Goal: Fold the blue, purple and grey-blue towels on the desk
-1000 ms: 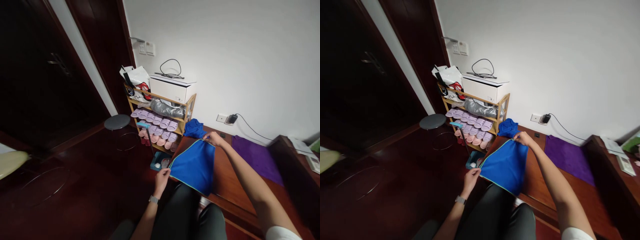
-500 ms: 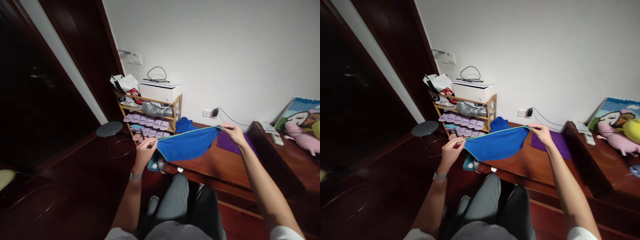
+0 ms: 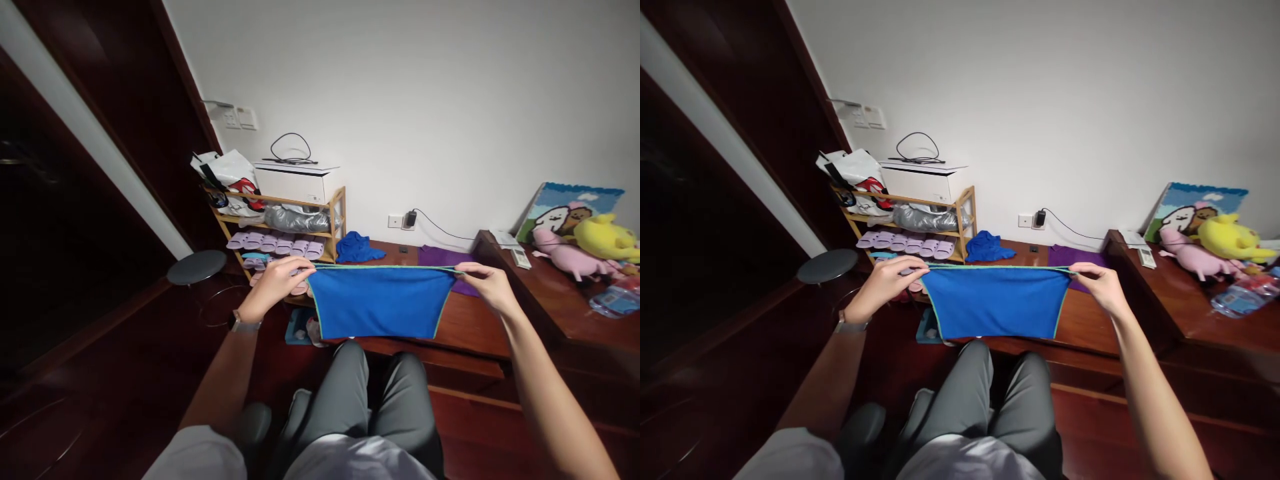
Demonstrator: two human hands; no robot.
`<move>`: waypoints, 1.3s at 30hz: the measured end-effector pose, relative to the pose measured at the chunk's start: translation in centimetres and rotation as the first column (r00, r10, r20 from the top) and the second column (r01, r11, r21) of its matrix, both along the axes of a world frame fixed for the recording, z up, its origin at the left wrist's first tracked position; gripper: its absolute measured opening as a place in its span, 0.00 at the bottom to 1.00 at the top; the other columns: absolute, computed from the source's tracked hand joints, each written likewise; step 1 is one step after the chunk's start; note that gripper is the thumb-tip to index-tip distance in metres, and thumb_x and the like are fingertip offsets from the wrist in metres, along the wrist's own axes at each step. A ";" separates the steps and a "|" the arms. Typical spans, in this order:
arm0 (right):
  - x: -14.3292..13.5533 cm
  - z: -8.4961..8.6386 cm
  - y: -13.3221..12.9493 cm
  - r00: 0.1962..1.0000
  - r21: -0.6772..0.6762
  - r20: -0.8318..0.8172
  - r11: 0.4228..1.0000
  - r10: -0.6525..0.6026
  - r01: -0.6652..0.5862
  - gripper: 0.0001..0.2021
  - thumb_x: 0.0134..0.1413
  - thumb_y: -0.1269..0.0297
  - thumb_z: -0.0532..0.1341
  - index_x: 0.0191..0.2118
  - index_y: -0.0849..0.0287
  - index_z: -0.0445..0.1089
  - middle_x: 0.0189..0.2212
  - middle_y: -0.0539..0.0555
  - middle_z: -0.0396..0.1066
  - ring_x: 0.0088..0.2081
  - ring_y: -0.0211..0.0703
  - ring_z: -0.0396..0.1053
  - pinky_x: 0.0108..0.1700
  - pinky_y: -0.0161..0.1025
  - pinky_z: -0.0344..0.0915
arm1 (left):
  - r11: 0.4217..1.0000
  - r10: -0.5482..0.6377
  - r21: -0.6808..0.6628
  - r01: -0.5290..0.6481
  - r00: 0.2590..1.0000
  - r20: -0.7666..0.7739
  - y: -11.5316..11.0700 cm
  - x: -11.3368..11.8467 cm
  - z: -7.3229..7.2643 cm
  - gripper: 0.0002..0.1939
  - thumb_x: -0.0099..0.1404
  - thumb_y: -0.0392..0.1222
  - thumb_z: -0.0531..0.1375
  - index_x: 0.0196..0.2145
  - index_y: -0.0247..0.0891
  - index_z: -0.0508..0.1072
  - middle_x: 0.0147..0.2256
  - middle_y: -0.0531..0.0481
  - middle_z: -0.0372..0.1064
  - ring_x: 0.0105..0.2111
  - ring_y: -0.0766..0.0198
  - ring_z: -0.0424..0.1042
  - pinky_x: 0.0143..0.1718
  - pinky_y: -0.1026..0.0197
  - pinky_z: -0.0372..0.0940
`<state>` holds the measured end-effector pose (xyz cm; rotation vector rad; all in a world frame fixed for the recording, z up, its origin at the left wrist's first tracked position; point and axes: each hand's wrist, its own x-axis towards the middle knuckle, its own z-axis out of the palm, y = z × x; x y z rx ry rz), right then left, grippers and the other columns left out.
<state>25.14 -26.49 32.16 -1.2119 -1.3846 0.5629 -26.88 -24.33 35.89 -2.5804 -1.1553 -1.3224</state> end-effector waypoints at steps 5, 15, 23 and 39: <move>1.0 -2.1 -1.3 0.998 -0.015 0.002 0.997 -0.070 0.070 0.21 0.39 0.42 0.77 0.34 0.54 0.85 0.38 0.57 0.83 0.45 0.57 0.80 0.54 0.53 0.76 | 0.998 -0.065 -0.010 0.065 0.997 -0.039 0.9 0.9 0.5 0.13 0.74 0.51 0.61 0.38 0.41 0.82 0.40 0.48 0.82 0.42 0.57 0.80 0.50 0.57 0.74; 0.8 -4.6 -1.5 0.988 -0.102 -0.045 0.984 -0.150 0.145 0.25 0.35 0.38 0.78 0.34 0.53 0.85 0.40 0.59 0.84 0.49 0.62 0.80 0.61 0.59 0.71 | 0.998 -0.061 -0.024 0.058 0.989 -0.138 2.6 1.3 0.8 0.14 0.75 0.51 0.60 0.39 0.41 0.80 0.40 0.47 0.81 0.43 0.57 0.80 0.51 0.57 0.72; 1.5 -3.0 -2.0 0.981 -0.088 -0.053 0.979 -0.186 0.181 0.23 0.36 0.40 0.78 0.33 0.52 0.85 0.39 0.58 0.84 0.48 0.61 0.80 0.61 0.59 0.71 | 0.989 -0.125 -0.104 0.107 0.974 -0.188 4.3 1.2 0.9 0.13 0.74 0.51 0.61 0.38 0.42 0.81 0.38 0.49 0.82 0.38 0.58 0.80 0.45 0.60 0.71; 2.0 -1.4 -4.3 0.979 -0.073 0.044 0.976 -0.200 0.203 0.19 0.42 0.41 0.76 0.33 0.50 0.85 0.37 0.56 0.83 0.44 0.57 0.80 0.52 0.52 0.77 | 0.936 -0.209 -0.313 0.162 0.970 -0.123 5.8 2.1 2.0 0.13 0.67 0.53 0.67 0.32 0.41 0.84 0.29 0.52 0.82 0.29 0.61 0.79 0.36 0.64 0.72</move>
